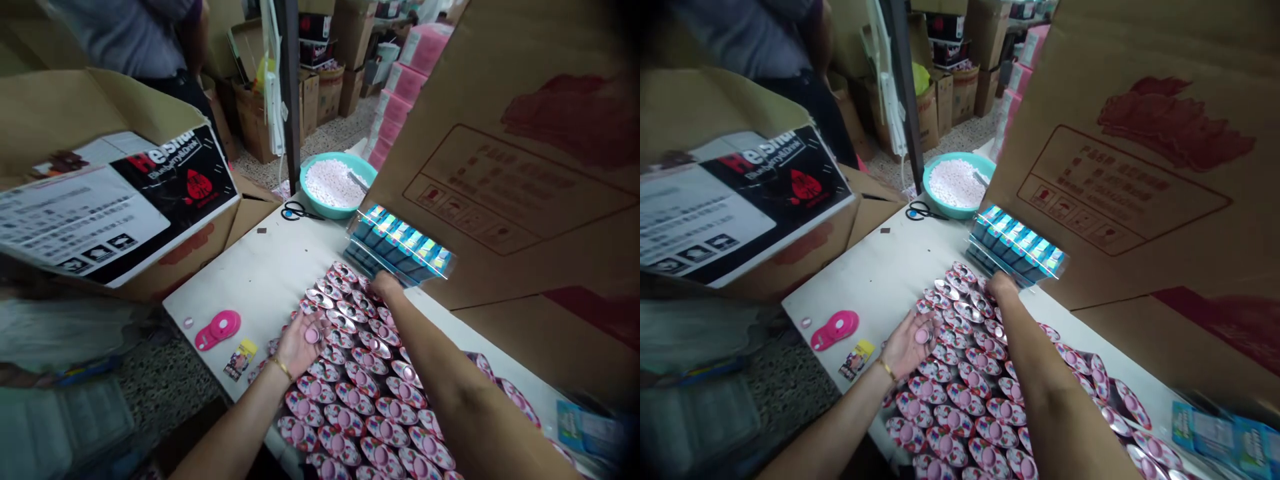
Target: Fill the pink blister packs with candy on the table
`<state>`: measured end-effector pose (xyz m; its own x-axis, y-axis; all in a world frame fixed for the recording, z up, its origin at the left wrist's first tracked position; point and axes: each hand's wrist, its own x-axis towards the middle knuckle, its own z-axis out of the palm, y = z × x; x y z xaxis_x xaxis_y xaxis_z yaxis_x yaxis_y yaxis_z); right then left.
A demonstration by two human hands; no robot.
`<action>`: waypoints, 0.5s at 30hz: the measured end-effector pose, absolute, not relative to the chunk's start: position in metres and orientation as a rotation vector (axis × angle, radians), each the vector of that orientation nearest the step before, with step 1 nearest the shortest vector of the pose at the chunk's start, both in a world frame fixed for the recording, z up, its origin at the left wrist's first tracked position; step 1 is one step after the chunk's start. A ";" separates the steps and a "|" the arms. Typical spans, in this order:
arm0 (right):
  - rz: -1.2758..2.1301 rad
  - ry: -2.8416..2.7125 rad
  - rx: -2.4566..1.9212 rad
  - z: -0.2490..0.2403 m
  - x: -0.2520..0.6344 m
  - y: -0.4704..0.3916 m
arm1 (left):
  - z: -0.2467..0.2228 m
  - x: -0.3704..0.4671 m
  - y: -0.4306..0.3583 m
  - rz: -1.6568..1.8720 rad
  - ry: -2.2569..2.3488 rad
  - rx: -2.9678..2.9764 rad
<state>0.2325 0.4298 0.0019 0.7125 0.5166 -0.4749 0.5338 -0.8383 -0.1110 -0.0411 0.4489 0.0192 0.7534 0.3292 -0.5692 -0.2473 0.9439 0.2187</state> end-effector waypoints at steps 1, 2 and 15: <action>-0.672 0.938 2.925 0.007 0.221 0.423 | 0.019 -0.042 0.449 0.316 0.643 0.140; -0.563 1.009 2.968 0.013 0.205 0.416 | 0.019 -0.042 0.450 0.319 0.654 0.150; -1.217 1.796 3.044 0.017 0.105 0.364 | 0.016 -0.029 0.417 0.327 0.836 0.211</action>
